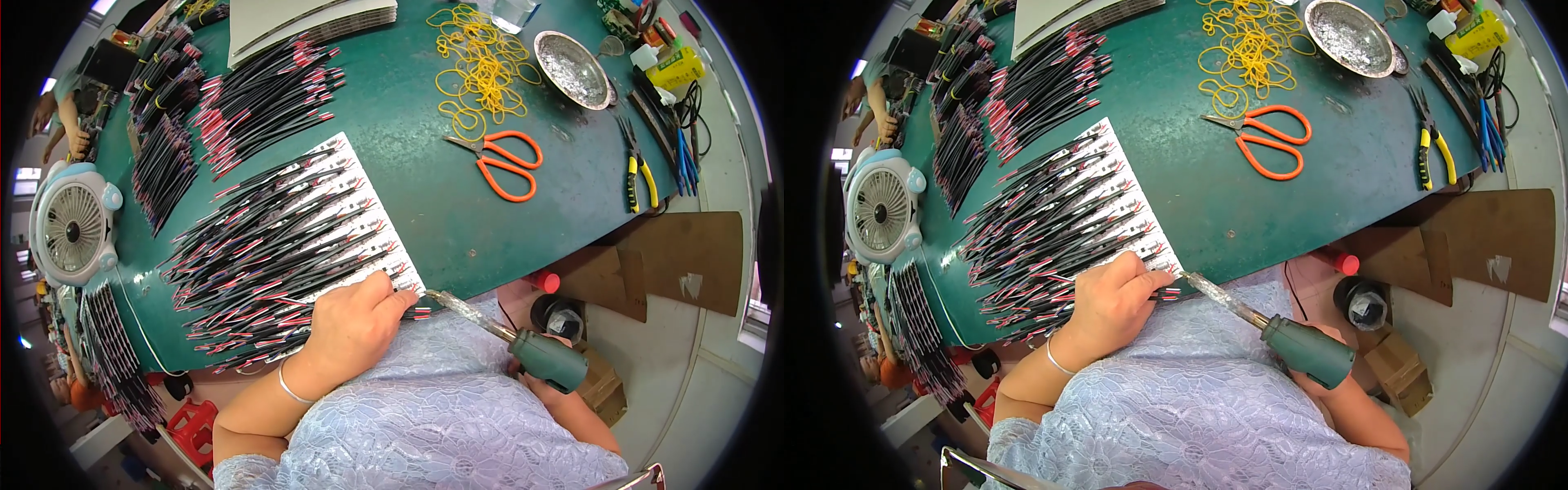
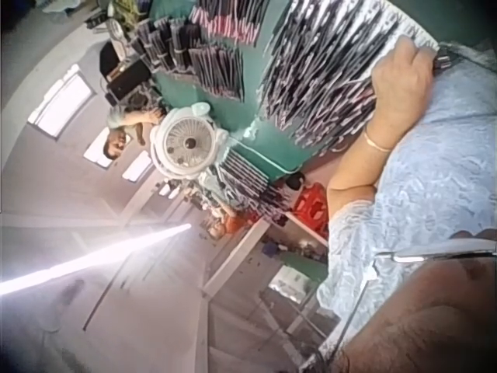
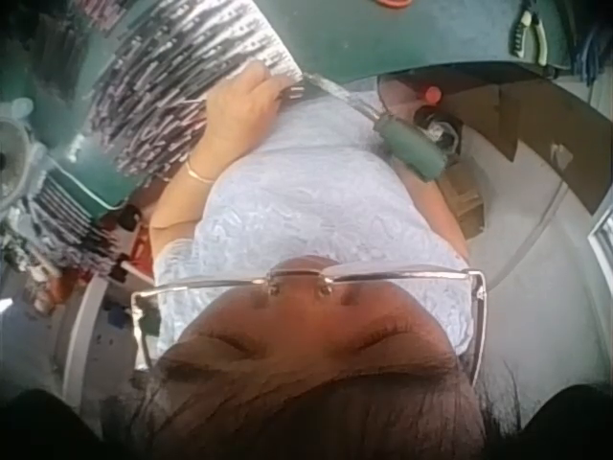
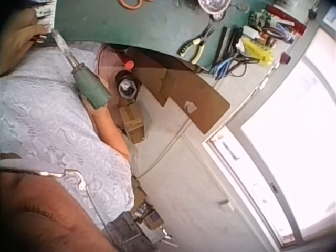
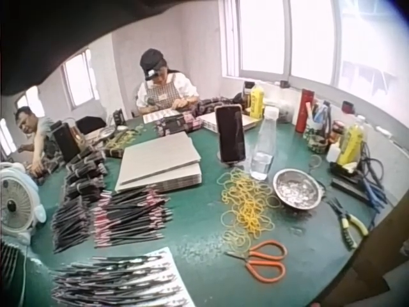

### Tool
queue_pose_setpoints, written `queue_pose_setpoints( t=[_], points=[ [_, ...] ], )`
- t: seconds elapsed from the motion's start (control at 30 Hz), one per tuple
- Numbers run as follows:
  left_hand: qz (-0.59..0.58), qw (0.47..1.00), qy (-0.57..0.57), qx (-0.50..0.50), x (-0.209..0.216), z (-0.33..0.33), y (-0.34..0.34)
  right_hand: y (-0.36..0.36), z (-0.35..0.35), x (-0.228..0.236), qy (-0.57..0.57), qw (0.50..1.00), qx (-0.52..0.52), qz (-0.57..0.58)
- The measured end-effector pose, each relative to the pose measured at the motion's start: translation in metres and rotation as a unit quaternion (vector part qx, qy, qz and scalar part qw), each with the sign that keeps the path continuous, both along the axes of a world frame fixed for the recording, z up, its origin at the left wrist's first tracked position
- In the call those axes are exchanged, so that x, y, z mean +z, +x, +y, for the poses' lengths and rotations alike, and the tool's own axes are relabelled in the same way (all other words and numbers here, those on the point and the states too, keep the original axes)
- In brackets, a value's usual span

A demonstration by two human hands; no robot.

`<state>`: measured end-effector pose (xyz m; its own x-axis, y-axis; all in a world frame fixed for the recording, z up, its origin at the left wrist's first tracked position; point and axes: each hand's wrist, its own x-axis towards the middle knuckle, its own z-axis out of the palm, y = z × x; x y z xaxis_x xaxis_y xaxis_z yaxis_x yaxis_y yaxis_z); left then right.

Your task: The person solders individual black wires to contact points on a large LED circuit board panel using a soldering iron and solder wire.

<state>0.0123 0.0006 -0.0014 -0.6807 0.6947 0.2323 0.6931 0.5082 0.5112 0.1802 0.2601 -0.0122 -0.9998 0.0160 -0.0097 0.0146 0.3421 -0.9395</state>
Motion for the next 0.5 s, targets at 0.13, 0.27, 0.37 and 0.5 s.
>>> queue_pose_setpoints(
  t=[0.13, 0.27, 0.37, 0.5],
  points=[
    [-0.001, 1.000, -0.001, 0.001, 0.002, 0.000, -0.001, 0.005, 0.000, -0.009, -0.024, 1.000, -0.014, -0.006],
    [-0.013, 1.000, -0.015, -0.002, 0.008, -0.001, -0.002, 0.019, 0.000, -0.019, -0.094, 0.993, -0.051, -0.044],
    [-0.028, 0.999, -0.023, -0.009, 0.017, -0.004, -0.003, 0.012, 0.008, -0.028, -0.171, 0.982, -0.071, -0.040],
    [-0.022, 0.997, -0.068, -0.011, 0.087, -0.024, -0.030, -0.007, 0.007, -0.019, -0.233, 0.965, -0.117, -0.039]
  ],
)
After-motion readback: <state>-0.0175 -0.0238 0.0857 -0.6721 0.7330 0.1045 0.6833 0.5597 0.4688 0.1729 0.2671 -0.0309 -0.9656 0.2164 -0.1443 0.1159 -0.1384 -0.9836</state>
